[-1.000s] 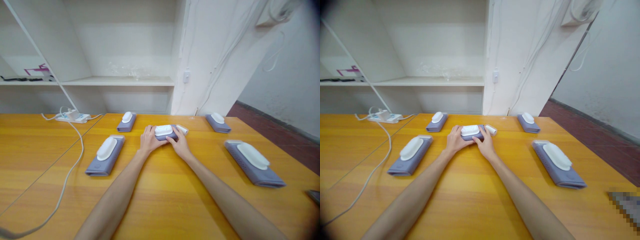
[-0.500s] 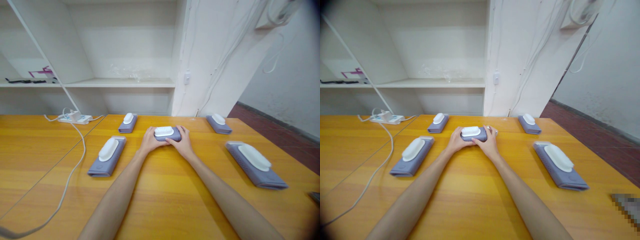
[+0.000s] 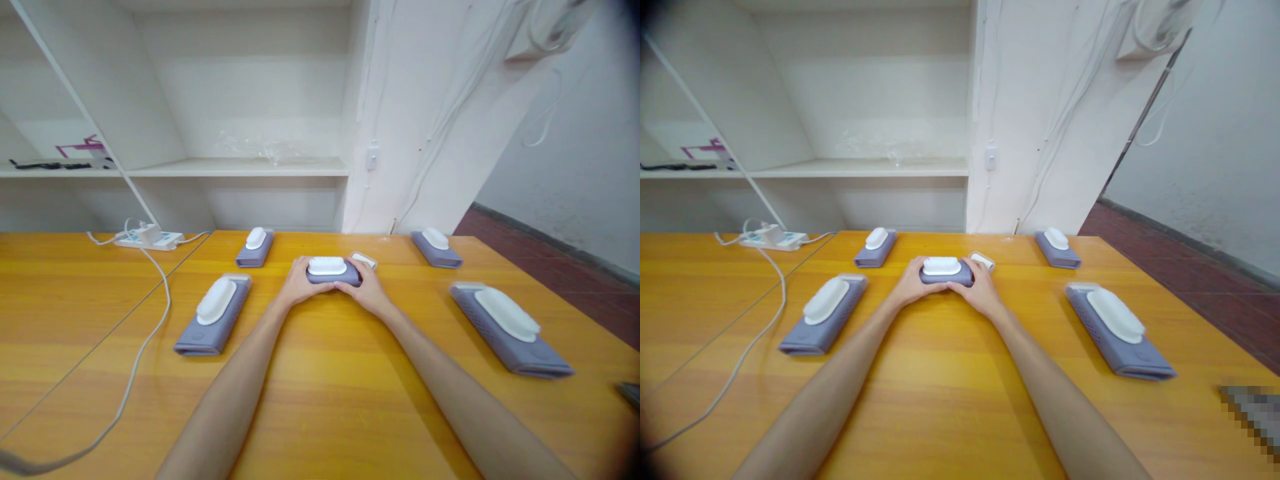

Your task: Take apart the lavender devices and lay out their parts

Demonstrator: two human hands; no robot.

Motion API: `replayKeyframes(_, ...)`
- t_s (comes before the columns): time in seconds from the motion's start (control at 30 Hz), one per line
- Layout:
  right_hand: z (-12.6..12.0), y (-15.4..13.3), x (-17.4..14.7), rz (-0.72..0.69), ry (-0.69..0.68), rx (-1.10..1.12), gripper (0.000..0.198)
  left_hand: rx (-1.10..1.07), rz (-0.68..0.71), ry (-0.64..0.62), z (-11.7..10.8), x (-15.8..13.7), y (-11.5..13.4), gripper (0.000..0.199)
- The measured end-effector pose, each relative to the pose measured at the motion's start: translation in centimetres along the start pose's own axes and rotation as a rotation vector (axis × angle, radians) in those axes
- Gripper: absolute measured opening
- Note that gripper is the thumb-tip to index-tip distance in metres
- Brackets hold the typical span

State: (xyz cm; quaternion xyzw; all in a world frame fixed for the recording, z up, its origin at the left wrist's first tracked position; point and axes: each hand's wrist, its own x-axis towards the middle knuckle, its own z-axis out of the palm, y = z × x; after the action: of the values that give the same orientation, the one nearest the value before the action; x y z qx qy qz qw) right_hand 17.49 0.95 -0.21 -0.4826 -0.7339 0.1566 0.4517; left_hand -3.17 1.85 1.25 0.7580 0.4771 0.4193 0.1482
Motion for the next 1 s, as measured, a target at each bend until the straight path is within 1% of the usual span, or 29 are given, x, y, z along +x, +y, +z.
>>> replayKeyframes(0.1,0.2,0.14,-0.06,0.008,-0.05,-0.012,0.067,-0.035,-0.029,0.024,0.07,0.12,-0.41,0.04)
replayKeyframes(0.17,0.35,0.17,-0.1,0.006,-0.077,-0.025,0.067,-0.03,-0.042,0.05,0.21,0.21,-0.7,0.035)
replayKeyframes(0.37,0.6,0.16,-0.12,0.011,-0.093,-0.053,0.07,-0.03,-0.051,0.086,0.39,0.41,-0.8,0.035)
replayKeyframes(0.57,0.68,0.02,-0.15,0.005,-0.107,-0.071,0.07,-0.093,-0.12,0.092,0.0,0.57,-0.27,0.033)
replayKeyframes(0.77,0.71,-0.04,-0.18,0.019,-0.103,-0.067,0.071,-0.249,-0.15,0.059,-0.4,0.72,-0.21,0.03)
replayKeyframes(1.0,0.63,-0.2,-0.15,0.055,-0.123,-0.056,0.072,-0.394,-0.183,0.088,-0.32,0.77,-0.4,0.036)
